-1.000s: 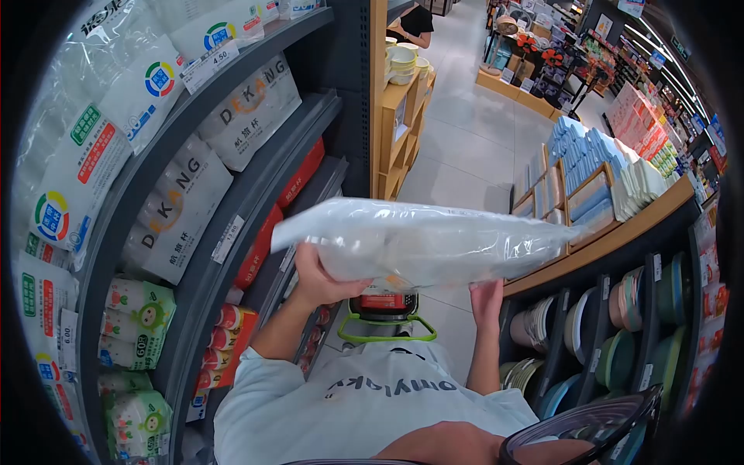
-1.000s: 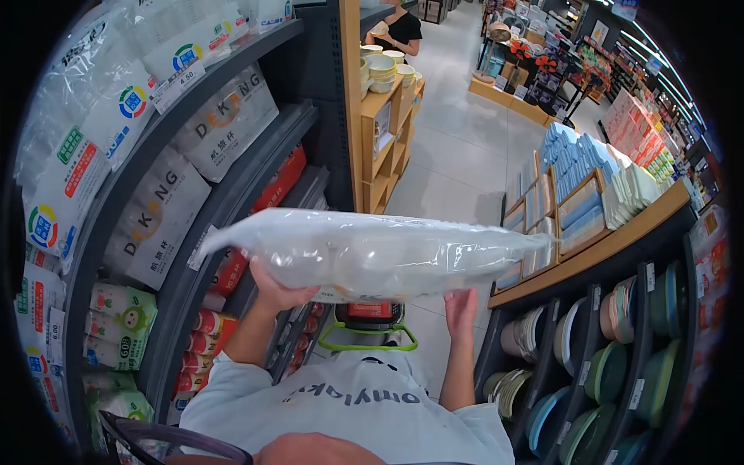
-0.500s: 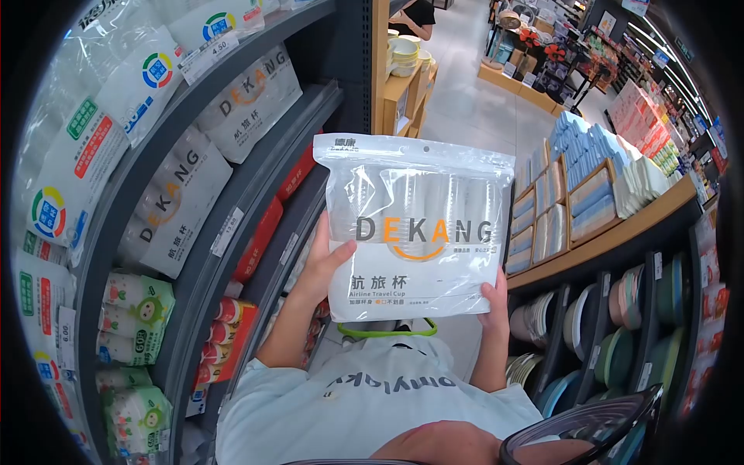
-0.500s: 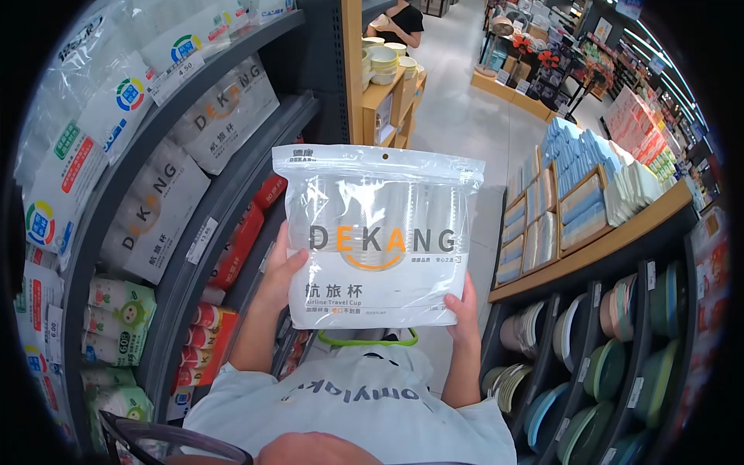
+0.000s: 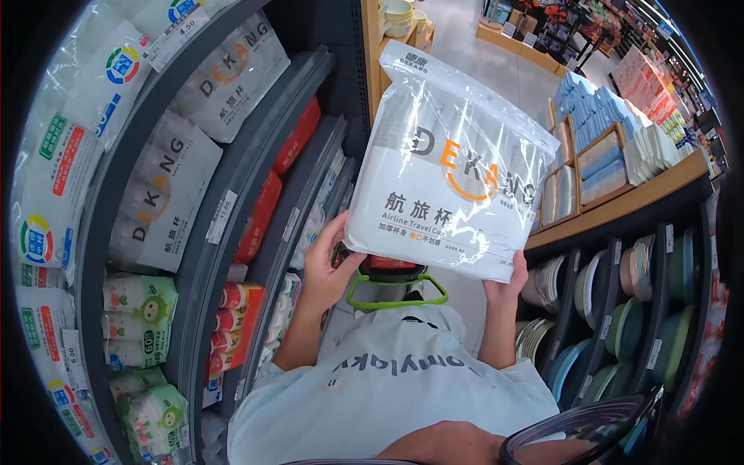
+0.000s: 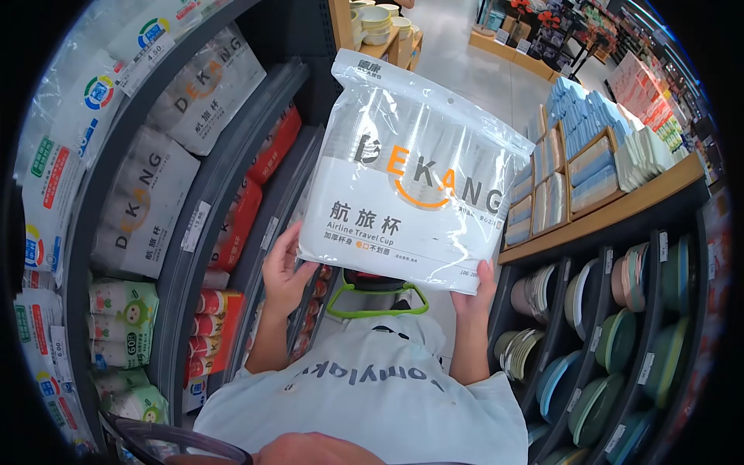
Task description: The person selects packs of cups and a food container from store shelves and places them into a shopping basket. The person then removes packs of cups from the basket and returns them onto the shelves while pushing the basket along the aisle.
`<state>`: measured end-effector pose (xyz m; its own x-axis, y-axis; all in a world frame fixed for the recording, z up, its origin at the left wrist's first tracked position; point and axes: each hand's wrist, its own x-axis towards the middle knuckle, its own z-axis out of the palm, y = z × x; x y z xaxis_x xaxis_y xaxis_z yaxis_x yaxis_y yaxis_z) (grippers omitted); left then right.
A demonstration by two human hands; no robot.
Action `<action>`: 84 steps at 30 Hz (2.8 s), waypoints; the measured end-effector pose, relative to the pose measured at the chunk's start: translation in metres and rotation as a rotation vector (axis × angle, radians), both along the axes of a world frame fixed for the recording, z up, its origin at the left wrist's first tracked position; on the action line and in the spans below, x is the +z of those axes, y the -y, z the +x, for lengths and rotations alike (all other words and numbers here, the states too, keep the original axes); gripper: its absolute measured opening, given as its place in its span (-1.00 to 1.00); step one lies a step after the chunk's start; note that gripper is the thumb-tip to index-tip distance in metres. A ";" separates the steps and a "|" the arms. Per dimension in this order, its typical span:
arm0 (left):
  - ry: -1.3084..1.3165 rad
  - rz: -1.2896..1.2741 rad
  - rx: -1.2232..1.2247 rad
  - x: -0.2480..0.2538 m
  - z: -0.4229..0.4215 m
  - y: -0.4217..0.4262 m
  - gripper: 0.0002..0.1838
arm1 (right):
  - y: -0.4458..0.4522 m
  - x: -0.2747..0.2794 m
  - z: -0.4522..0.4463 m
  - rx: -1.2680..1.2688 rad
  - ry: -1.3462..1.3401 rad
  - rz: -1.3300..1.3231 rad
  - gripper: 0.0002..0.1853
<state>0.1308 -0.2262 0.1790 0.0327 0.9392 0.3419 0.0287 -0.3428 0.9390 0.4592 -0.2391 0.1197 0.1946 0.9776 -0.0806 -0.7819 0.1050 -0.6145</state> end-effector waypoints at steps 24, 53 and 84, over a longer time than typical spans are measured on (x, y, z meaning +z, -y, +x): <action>-0.047 -0.061 0.176 -0.020 0.002 -0.008 -0.64 | 0.007 0.026 -0.002 -0.008 0.328 0.080 -0.08; 0.135 -0.101 0.009 -0.011 0.006 -0.004 -0.45 | 0.010 0.023 0.004 -0.027 0.324 0.117 -0.14; 0.120 -0.184 -0.045 -0.018 0.004 -0.013 -0.48 | 0.006 0.023 0.000 -0.094 0.427 0.104 0.00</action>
